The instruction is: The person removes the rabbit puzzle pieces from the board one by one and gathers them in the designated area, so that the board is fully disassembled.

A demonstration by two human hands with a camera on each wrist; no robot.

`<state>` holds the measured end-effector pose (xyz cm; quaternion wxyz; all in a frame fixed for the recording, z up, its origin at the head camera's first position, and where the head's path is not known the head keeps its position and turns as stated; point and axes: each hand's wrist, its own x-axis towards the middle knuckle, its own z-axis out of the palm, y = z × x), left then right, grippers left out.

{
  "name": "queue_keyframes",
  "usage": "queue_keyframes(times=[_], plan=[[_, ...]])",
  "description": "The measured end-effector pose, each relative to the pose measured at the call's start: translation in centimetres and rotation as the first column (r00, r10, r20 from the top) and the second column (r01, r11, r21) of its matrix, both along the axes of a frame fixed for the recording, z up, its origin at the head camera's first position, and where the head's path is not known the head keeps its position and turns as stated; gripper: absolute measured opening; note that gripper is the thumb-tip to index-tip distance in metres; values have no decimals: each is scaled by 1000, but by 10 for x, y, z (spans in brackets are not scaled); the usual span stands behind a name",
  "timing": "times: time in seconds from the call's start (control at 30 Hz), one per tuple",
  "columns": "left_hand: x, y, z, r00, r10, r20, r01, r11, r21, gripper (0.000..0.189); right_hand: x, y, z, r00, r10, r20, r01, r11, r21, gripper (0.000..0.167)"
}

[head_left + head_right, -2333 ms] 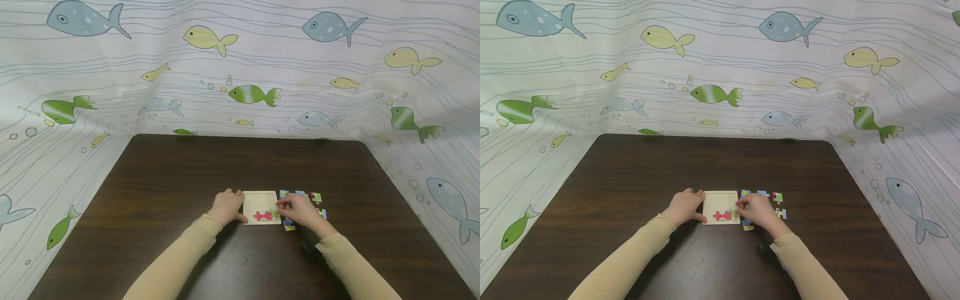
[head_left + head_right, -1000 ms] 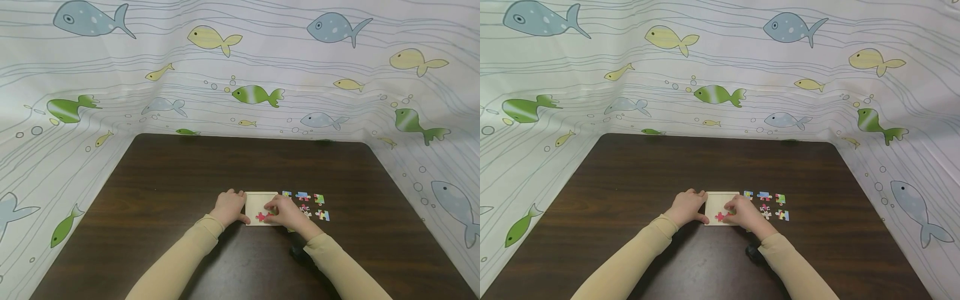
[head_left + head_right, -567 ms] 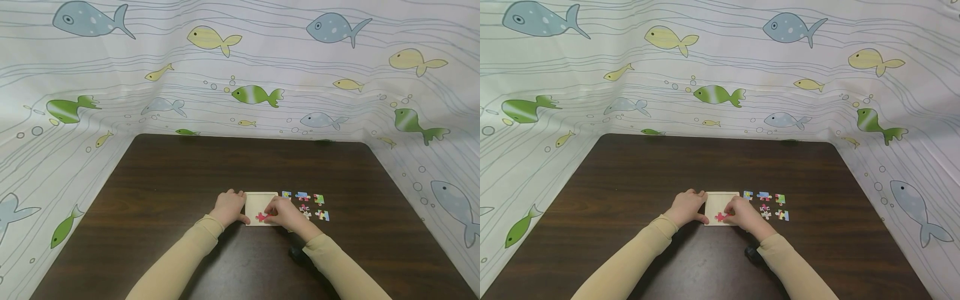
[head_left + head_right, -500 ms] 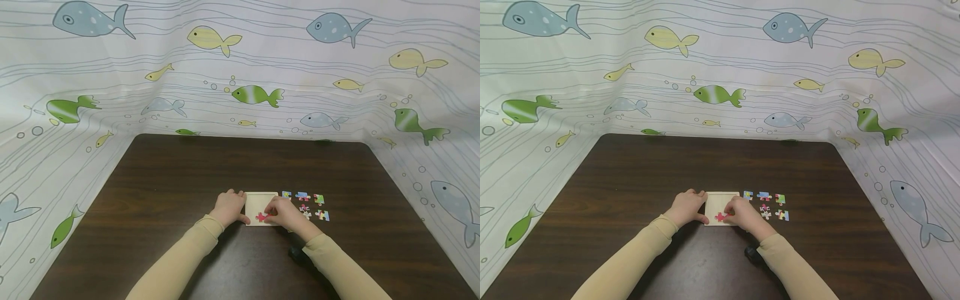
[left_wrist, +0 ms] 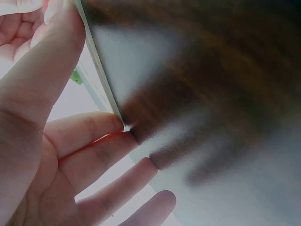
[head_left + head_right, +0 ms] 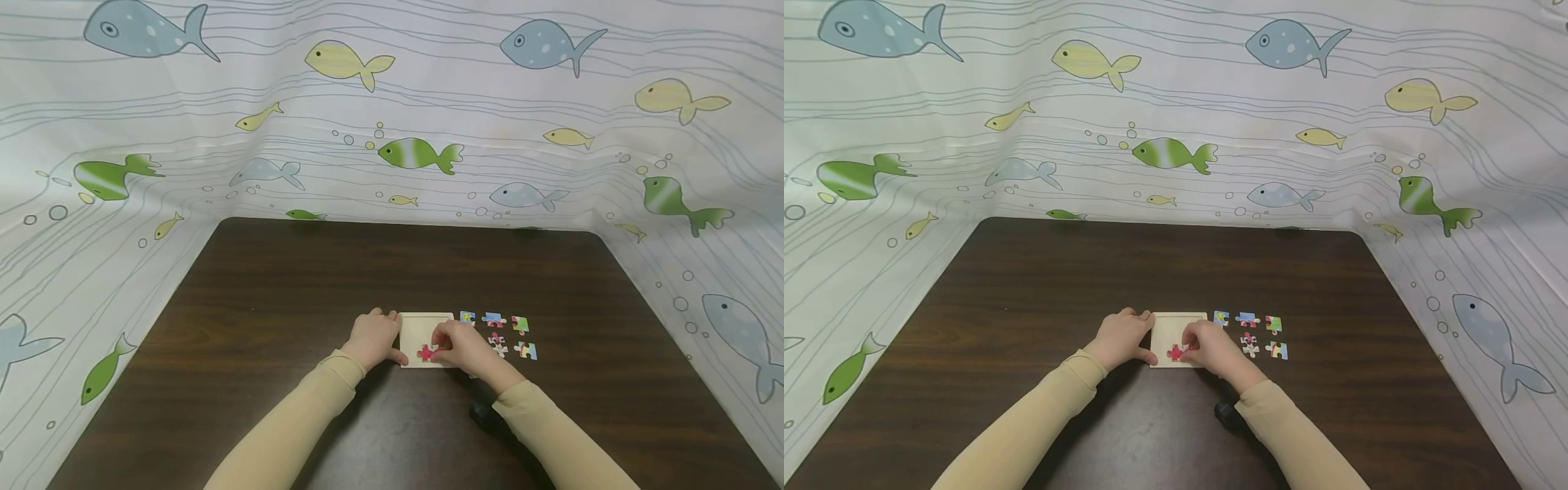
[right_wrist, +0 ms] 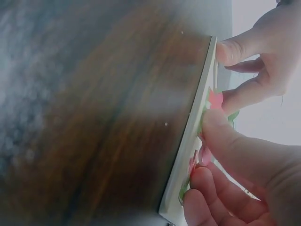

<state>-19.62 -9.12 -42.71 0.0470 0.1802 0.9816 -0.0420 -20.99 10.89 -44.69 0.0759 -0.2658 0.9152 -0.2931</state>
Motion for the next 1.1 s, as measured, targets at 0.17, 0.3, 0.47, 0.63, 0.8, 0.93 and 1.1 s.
queue_keyframes(times=[0.17,0.3,0.47,0.63,0.8,0.93,1.1], plan=[[0,0,1,1000,1,13,-1,1000,-9,92,0,-1,0,1000,-20,6,20,1000,3,19],[0,-1,1,1000,3,11,-3,1000,-3,92,1,-2,1,999,-38,21,38,999,-4,16],[-1,-1,1,1000,2,6,-2,1000,1,91,1,-1,1,998,-38,45,40,999,-24,11],[-1,0,1,1000,5,16,-5,1000,-10,92,-1,0,-2,999,-29,29,30,999,-25,10],[-2,0,0,1000,7,16,-7,1000,-9,92,-2,2,-3,999,-22,28,23,999,-33,8],[-2,0,0,1000,12,21,-12,1000,-9,92,-2,3,-2,1000,-25,17,26,999,-47,8],[-1,0,0,1000,15,24,-15,1000,-13,93,-1,8,1,1000,-31,2,31,997,-68,7]])
